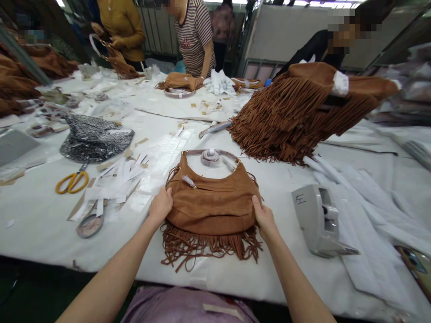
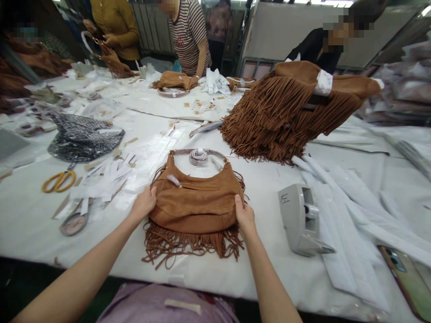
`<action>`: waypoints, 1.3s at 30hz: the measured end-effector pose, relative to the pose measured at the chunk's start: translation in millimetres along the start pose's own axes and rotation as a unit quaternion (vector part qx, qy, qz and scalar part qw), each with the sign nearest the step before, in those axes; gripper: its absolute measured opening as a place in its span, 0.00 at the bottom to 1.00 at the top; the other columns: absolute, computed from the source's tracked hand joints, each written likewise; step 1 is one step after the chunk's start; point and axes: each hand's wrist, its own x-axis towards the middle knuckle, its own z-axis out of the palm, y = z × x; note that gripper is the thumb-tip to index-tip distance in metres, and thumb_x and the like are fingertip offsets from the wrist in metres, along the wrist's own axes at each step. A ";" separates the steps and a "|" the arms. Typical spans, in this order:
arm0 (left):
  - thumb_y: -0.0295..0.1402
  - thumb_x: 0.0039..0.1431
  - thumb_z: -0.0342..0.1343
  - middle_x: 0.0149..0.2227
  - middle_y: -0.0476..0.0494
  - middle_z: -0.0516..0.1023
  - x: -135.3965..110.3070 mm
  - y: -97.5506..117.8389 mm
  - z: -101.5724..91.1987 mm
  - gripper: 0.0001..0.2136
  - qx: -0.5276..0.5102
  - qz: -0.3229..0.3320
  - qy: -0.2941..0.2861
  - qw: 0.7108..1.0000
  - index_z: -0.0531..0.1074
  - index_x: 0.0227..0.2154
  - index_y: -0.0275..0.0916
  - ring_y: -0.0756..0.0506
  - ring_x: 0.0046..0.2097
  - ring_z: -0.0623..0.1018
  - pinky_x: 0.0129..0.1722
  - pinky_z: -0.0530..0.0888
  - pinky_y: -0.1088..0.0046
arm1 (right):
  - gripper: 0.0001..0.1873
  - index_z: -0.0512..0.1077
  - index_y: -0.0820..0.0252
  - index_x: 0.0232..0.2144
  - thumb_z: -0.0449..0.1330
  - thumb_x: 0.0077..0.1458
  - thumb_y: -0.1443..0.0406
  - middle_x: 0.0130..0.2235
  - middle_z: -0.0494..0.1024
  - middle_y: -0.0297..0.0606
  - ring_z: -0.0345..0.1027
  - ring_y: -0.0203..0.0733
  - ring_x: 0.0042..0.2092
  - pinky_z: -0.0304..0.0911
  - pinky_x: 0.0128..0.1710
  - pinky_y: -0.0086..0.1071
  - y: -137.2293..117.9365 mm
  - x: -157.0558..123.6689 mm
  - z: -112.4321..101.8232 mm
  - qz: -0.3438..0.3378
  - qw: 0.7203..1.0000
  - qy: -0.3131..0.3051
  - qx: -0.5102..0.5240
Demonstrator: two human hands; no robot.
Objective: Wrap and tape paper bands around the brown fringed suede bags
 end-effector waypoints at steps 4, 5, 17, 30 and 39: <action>0.48 0.66 0.33 0.34 0.32 0.79 -1.1 2.8 -7.2 0.24 -0.004 0.002 -0.004 1.000 0.64 0.44 0.33 0.36 0.36 0.80 0.32 0.71 0.66 | 0.33 0.74 0.67 0.33 0.47 0.56 0.42 0.32 0.78 0.47 0.70 0.46 0.34 0.61 0.31 0.32 -6.5 -11.4 4.8 -0.019 0.999 0.027 -0.028; 0.47 0.67 0.33 0.33 0.32 0.79 -1.3 2.2 -7.7 0.23 -0.001 0.008 0.000 1.000 0.64 0.44 0.33 0.36 0.36 0.80 0.32 0.71 0.66 | 0.33 0.74 0.65 0.33 0.46 0.56 0.43 0.31 0.78 0.46 0.69 0.46 0.34 0.60 0.31 0.32 -6.5 -13.2 6.0 -0.034 0.997 0.035 -0.062; 0.43 0.68 0.31 0.30 0.36 0.78 8.3 -12.6 0.9 0.20 0.061 0.050 0.019 0.997 0.63 0.45 0.36 0.38 0.33 0.80 0.30 0.72 0.67 | 0.23 0.70 0.66 0.35 0.46 0.63 0.53 0.32 0.76 0.50 0.70 0.50 0.33 0.53 0.30 0.34 -3.0 -20.2 22.0 -0.050 0.935 0.058 -0.347; 0.44 0.68 0.32 0.30 0.37 0.78 10.9 -15.1 7.8 0.20 0.071 0.030 0.020 0.997 0.65 0.45 0.37 0.39 0.33 0.79 0.30 0.71 0.69 | 0.24 0.70 0.64 0.38 0.44 0.64 0.51 0.31 0.77 0.49 0.71 0.48 0.31 0.52 0.28 0.33 -3.5 -27.2 29.4 -0.002 0.899 0.042 -0.436; 0.44 0.68 0.31 0.31 0.37 0.78 10.5 -13.5 7.8 0.21 0.047 0.035 0.009 0.998 0.65 0.44 0.37 0.39 0.34 0.80 0.30 0.71 0.69 | 0.35 0.72 0.60 0.25 0.38 0.58 0.43 0.29 0.77 0.50 0.72 0.52 0.36 0.62 0.34 0.37 -9.5 -11.7 8.7 0.024 0.972 -0.010 -0.234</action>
